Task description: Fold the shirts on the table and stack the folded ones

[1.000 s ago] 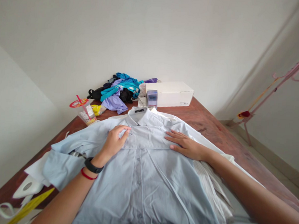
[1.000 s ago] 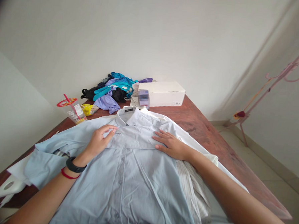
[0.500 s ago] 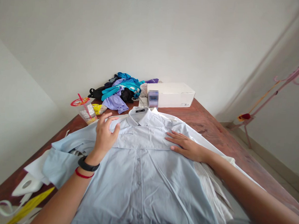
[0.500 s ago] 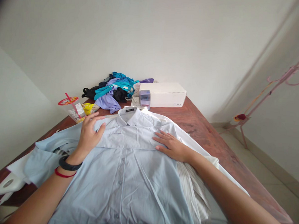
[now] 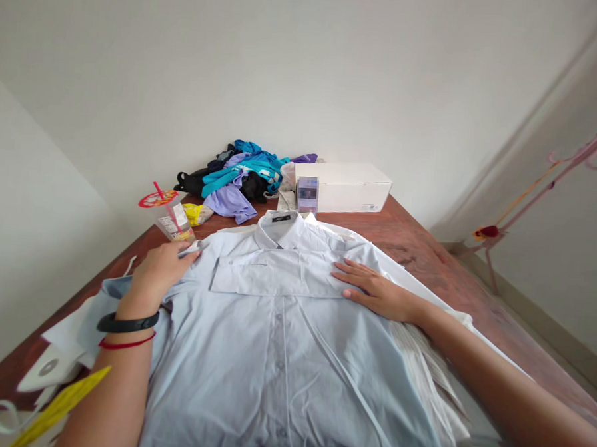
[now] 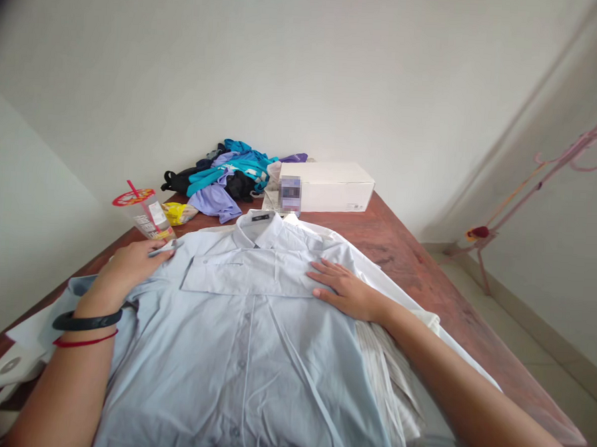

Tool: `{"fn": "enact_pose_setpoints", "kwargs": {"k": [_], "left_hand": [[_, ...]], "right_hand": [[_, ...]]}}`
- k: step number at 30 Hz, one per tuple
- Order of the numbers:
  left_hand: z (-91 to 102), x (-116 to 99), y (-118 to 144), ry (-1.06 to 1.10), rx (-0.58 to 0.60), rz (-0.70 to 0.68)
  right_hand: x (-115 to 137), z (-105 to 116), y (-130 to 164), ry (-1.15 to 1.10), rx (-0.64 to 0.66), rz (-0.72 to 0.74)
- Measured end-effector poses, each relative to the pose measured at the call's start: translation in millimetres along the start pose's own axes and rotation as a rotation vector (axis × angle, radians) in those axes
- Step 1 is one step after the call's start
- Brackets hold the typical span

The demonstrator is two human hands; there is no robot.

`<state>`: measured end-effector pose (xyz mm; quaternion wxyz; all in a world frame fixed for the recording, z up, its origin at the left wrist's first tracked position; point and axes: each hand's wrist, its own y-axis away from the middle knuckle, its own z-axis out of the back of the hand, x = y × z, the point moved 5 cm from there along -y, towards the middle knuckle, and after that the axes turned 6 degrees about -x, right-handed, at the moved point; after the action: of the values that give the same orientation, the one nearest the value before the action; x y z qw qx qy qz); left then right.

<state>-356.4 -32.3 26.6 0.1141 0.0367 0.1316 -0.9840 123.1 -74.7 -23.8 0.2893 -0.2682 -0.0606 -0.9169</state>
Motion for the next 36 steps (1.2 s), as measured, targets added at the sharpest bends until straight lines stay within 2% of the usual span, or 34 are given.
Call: {"fn": "enact_pose_setpoints", "kwargs": {"k": [5,10,13,17,20,23,27,29,34,36], "left_hand": [[20.1,-6,7,0.081,-0.119,0.009],[41.2,-22,17,0.199,-0.414,-0.102],[47.8,-37,25,0.249,-0.522,-0.169],[46.5,-50,30,0.284,-0.502,-0.188],[41.5,-50,27,0.283,-0.449,-0.185],[41.0,-41,22,0.258,-0.486,-0.146],[47.3,-23,17,0.205,-0.575,-0.017],[48.3,-18,17,0.173,-0.527,0.041],[31.5,-1,35,0.027,-0.102,0.165],[28.4,15,47,0.012,-0.041,0.176]], "right_hand": [[1,0,0,-0.008,0.006,-0.009],[0,0,0,-0.006,0.002,-0.004],[-1,0,0,-0.012,-0.004,0.0],[0,0,0,-0.021,-0.006,-0.002],[0,0,1,-0.013,-0.003,-0.002],[-1,-1,1,0.014,0.007,-0.002],[-4,-3,1,0.035,0.008,0.006],[-5,-3,0,0.031,0.003,0.014],[-3,-3,0,0.023,0.005,0.027],[-3,-4,0,0.029,0.009,0.029]]}}
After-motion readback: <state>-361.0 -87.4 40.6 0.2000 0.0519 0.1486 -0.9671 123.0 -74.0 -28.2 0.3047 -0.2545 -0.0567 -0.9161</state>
